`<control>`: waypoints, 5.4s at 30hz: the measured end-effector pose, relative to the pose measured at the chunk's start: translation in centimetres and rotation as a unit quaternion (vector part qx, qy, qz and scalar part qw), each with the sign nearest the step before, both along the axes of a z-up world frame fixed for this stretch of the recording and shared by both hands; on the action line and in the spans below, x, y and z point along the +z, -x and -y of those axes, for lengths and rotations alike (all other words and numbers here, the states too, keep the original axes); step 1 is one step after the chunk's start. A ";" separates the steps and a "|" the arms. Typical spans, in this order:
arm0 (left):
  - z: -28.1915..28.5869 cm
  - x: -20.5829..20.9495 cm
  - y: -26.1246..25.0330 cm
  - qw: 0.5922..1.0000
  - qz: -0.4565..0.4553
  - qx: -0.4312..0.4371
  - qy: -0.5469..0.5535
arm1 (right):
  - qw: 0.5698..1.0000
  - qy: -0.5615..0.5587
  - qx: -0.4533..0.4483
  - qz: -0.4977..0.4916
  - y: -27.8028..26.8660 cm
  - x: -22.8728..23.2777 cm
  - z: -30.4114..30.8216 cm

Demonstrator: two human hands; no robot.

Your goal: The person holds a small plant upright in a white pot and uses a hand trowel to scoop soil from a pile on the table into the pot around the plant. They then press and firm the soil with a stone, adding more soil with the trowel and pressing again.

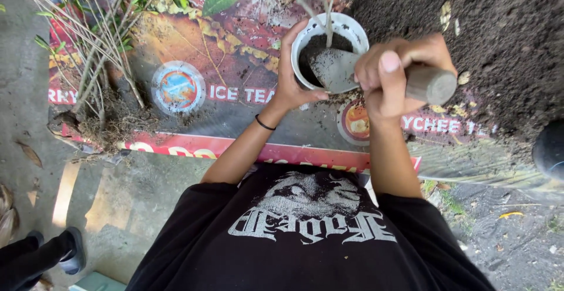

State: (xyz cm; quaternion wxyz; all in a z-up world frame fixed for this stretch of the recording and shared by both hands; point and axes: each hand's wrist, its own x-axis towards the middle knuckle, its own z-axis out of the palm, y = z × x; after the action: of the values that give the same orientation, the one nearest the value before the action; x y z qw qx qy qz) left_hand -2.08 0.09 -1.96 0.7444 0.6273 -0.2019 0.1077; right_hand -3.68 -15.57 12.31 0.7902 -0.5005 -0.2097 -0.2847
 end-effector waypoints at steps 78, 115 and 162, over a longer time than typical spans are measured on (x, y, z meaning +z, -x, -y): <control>-0.6 -1.5 -6.6 0.963 -0.096 -0.252 0.027 | 0.988 0.057 -0.130 0.057 0.5 3.4 3.0; 14.7 -0.2 7.6 0.934 -0.028 0.271 -0.231 | 0.982 0.085 -0.169 0.017 1.3 1.8 0.1; -2.0 -1.0 -2.0 0.981 -0.125 -0.135 0.063 | 0.988 0.104 0.095 -0.069 2.1 5.6 1.0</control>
State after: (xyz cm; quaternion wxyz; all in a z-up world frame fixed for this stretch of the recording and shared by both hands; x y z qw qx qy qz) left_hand -0.05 2.10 -2.94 0.8096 0.5544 -0.1831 -0.0608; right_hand -5.78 -16.54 17.91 0.7700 -0.5762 -0.2293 -0.1499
